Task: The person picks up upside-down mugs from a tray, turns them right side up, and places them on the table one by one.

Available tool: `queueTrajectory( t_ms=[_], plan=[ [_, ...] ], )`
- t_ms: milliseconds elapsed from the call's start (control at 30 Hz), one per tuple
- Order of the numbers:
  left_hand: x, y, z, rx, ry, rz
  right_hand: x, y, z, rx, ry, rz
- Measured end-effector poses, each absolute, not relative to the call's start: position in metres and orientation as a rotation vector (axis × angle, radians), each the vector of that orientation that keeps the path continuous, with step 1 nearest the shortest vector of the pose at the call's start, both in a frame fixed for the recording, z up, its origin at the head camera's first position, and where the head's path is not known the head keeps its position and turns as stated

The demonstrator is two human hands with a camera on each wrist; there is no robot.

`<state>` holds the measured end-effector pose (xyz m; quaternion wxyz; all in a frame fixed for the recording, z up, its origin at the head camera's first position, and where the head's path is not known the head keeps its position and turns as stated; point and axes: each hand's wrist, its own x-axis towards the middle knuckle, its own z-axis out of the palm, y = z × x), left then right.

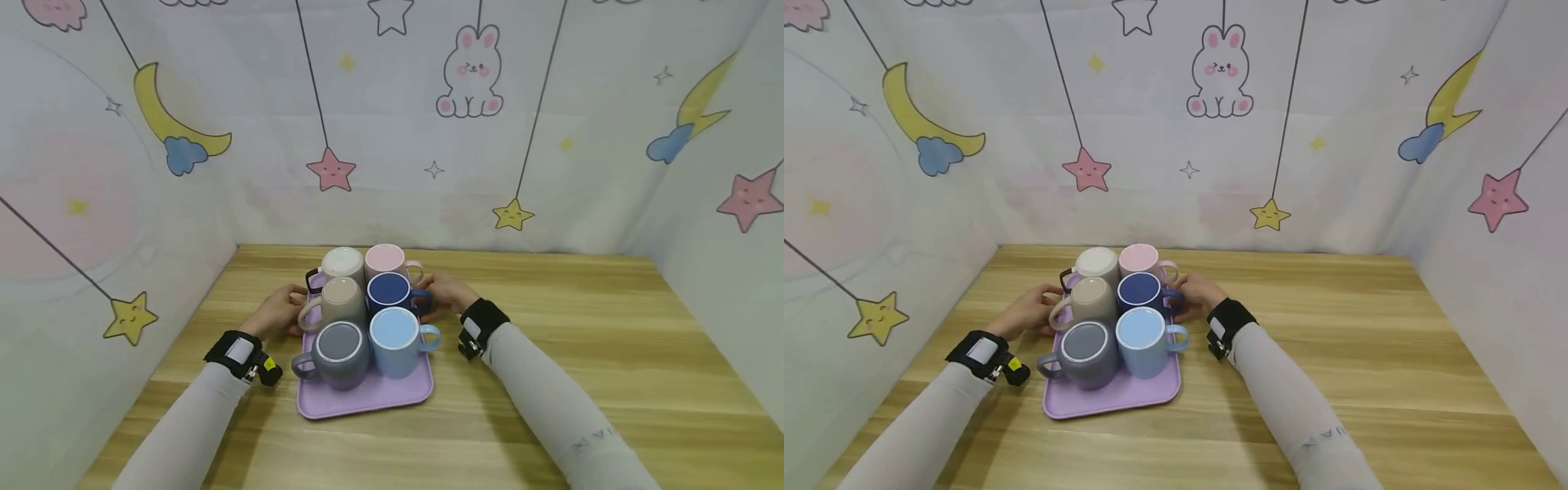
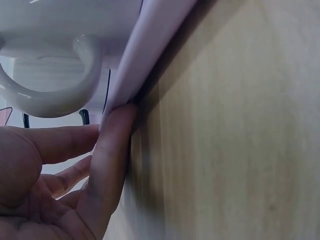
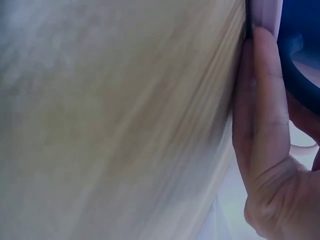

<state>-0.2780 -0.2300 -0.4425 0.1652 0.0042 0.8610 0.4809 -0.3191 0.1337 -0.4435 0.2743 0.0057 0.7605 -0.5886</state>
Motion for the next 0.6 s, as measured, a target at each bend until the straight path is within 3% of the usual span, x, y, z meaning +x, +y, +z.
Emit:
queueTrajectory(
  t_ms=[600],
  plan=[
    [-0.2811,-0.2336,-0.4462,0.032,2.394,1.443,-0.3269,0.1297,-0.4453,0.088,2.062,-1.551]
  ],
)
